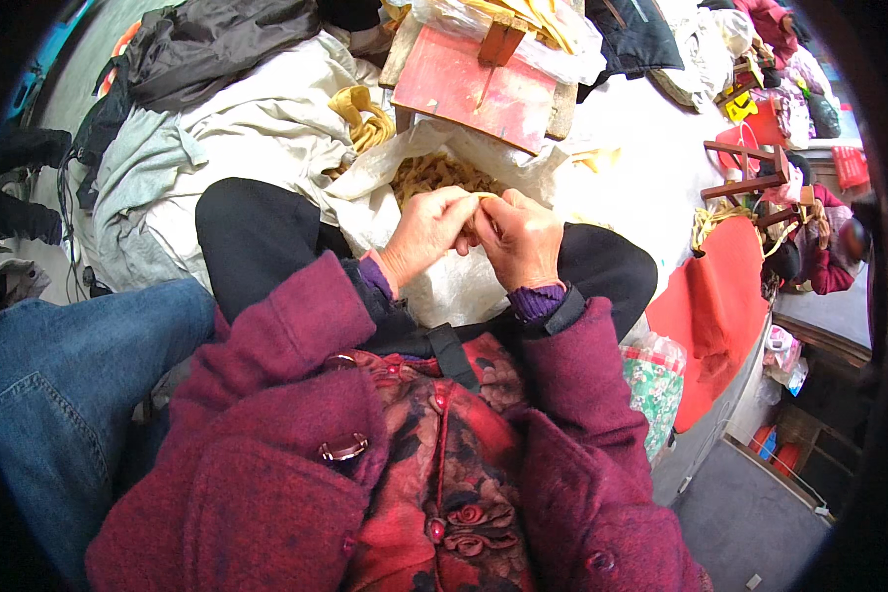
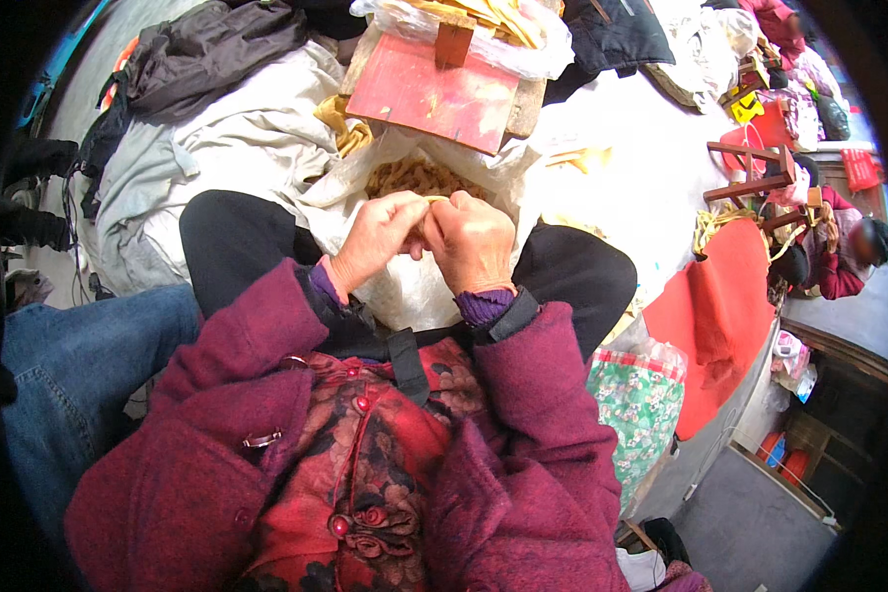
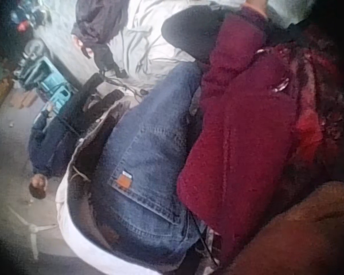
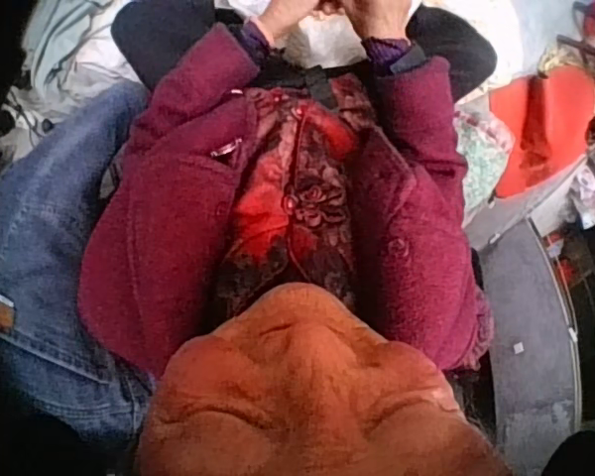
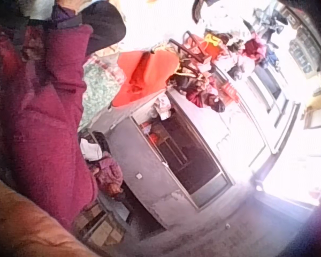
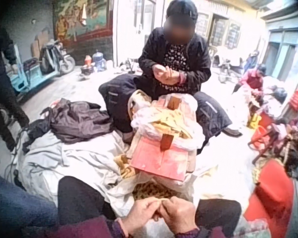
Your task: The person sits cross-legged and repeatedly picks up dried vegetable strips from a white sack, separates them by hand, and places them into a pink box. The person continues this sorting process throughout the clip.
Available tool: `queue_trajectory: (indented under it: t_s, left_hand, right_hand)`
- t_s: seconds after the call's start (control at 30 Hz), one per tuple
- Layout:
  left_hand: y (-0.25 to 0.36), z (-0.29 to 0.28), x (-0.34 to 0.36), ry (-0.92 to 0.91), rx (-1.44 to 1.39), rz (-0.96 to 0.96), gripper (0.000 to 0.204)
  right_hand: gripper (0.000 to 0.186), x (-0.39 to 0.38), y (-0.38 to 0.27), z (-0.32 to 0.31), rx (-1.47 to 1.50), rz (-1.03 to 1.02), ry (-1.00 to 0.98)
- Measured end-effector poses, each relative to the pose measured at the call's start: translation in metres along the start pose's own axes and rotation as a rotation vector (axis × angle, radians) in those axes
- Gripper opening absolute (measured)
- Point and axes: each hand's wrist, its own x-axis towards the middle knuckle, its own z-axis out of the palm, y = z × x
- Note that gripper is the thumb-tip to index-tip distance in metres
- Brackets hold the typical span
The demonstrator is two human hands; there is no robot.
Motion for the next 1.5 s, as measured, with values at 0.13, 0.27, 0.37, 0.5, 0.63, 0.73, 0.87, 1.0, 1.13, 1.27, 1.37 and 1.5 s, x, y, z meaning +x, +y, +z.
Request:
queue_trajectory:
  t_s: [0.13,0.27,0.37,0.5,0.63,0.73,0.87,1.0,1.13,1.27,1.37,1.5]
  left_hand:
    - [-0.003,-0.009,0.001,-0.090,-0.321,-0.178,0.026]
    - [-0.005,-0.013,0.001,-0.215,-0.499,-0.248,0.027]
    - [-0.002,-0.014,0.002,-0.242,-0.471,-0.212,0.025]
    - [0.004,-0.016,0.003,-0.309,-0.479,-0.158,0.026]
    - [0.006,-0.016,-0.003,-0.267,-0.453,-0.171,0.027]
    - [0.007,-0.017,-0.009,-0.220,-0.335,-0.175,0.029]
    - [0.007,-0.018,-0.011,-0.213,-0.043,-0.114,0.030]
    - [0.005,-0.015,-0.012,-0.220,-0.057,-0.110,0.028]
    - [0.002,-0.011,-0.021,-0.231,-0.266,-0.250,0.027]
    - [0.002,-0.015,-0.022,-0.235,-0.260,-0.246,0.026]
    - [0.000,-0.016,-0.018,-0.218,-0.262,-0.234,0.026]
    - [-0.005,-0.017,-0.018,-0.239,-0.247,-0.262,0.027]
  right_hand:
    - [0.007,-0.004,0.007,0.004,0.308,0.100,0.085]
    - [0.012,-0.003,0.017,0.007,0.680,0.480,-0.037]
    - [0.012,0.001,0.020,0.005,0.853,0.573,-0.022]
    - [0.003,0.010,0.022,-0.004,1.205,0.901,0.189]
    - [0.007,0.012,0.029,-0.013,1.430,1.035,0.317]
    - [0.005,0.003,0.027,-0.010,1.315,0.937,0.185]
    - [0.019,-0.006,0.025,-0.006,0.979,0.855,-0.013]
    - [0.014,-0.006,0.026,-0.003,1.045,0.828,0.104]
    - [0.014,-0.010,0.026,-0.005,1.227,0.922,0.166]
    - [0.021,-0.016,0.023,-0.011,1.152,0.853,-0.058]
    - [0.021,-0.017,0.018,-0.010,1.071,0.808,-0.387]
    - [0.020,-0.018,0.009,0.002,1.308,0.870,-0.286]
